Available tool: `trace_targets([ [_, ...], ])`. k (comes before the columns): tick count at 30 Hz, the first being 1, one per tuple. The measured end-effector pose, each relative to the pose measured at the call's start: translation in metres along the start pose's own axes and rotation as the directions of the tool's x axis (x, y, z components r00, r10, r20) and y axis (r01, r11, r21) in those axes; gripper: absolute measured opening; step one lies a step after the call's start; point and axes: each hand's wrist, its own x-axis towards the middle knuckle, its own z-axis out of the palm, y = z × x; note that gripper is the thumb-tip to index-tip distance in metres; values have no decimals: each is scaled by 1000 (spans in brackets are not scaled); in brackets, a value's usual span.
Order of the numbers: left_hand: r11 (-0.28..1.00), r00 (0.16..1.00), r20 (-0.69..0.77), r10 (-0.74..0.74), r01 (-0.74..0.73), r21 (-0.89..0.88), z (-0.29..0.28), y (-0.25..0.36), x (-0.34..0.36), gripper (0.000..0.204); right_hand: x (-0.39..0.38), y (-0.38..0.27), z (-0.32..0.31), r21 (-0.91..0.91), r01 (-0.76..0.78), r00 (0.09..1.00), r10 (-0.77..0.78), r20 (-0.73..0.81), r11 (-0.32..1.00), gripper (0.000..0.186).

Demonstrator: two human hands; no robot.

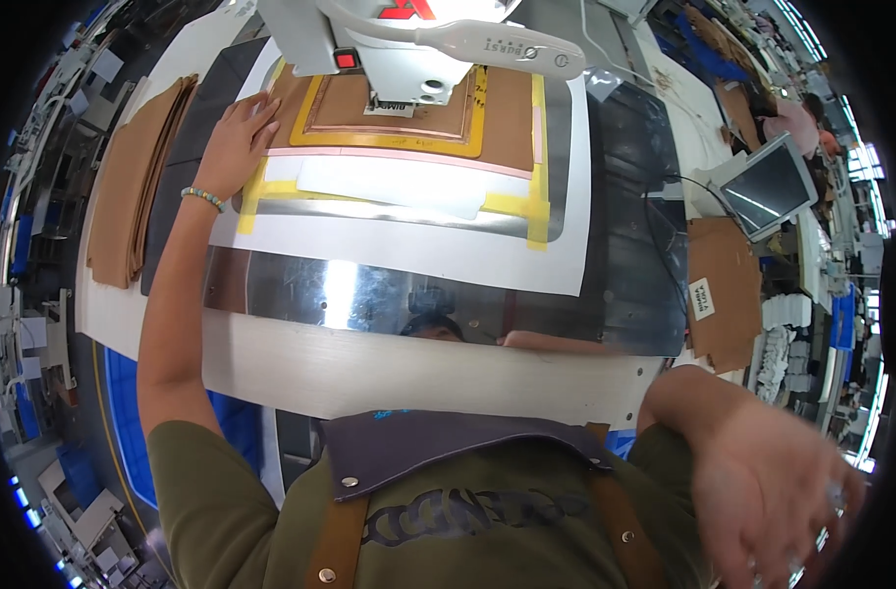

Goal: Operating an industrial sewing machine to assemble or finish leather components.

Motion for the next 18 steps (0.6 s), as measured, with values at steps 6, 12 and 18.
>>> trace_targets([
  [6, 993, 993, 39, 109, -111, 36, -10, 60, 21, 35, -144, -16, -18, -390, -455, -80, 399, 913, 801, 57],
  [12, 991, 995, -88, 47, -58, -121, 17, 107, 32, 30, -210, -17, -41, -417, -272, -133, 396, 909, 867, 46],
  [18, 961, 998, -31, -59, 49, -272, 37, 125, 39, 33, -213, -21, -53, -474, -281, -196, 434, 879, 834, 44],
])
